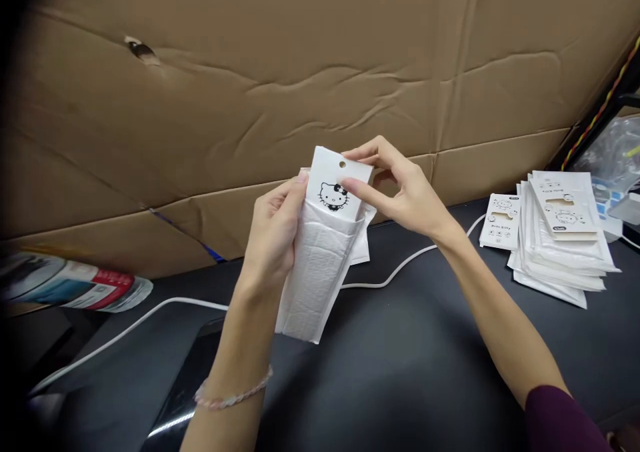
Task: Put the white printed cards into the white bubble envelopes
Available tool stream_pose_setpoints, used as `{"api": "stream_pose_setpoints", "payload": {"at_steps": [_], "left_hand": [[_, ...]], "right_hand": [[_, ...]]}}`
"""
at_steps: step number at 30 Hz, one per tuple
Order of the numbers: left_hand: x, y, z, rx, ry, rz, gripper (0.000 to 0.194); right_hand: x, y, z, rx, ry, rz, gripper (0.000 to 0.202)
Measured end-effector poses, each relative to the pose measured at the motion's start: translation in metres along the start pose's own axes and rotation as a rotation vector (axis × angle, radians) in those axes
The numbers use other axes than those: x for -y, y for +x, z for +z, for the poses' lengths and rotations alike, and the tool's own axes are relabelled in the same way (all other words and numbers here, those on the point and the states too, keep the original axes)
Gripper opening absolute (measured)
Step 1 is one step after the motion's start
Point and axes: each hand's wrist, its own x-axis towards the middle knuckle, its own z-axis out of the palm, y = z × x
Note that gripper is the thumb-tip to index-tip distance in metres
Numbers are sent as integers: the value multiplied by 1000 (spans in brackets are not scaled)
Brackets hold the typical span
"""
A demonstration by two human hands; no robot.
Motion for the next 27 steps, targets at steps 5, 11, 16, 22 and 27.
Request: {"api": "stream_pose_setpoints", "payload": {"at_steps": [5,11,16,22,27], "left_hand": [[-1,0,1,8,-34,57,28],[-3,-3,7,9,-34,122,32],[-5,2,-4,-24,-74,79,35],[-3,4,-15,145,12,-41,43],[-3,4,-19,265,126,103,36]], "right_hand": [[4,0,-13,164,-128,-50,25],[-1,-4,8,496,-133,-20,27],[-5,-4,15,283,-66,30,28],[-1,-3,-1,172,153,208,91],[-4,-3,-12,272,146,210,68]]}}
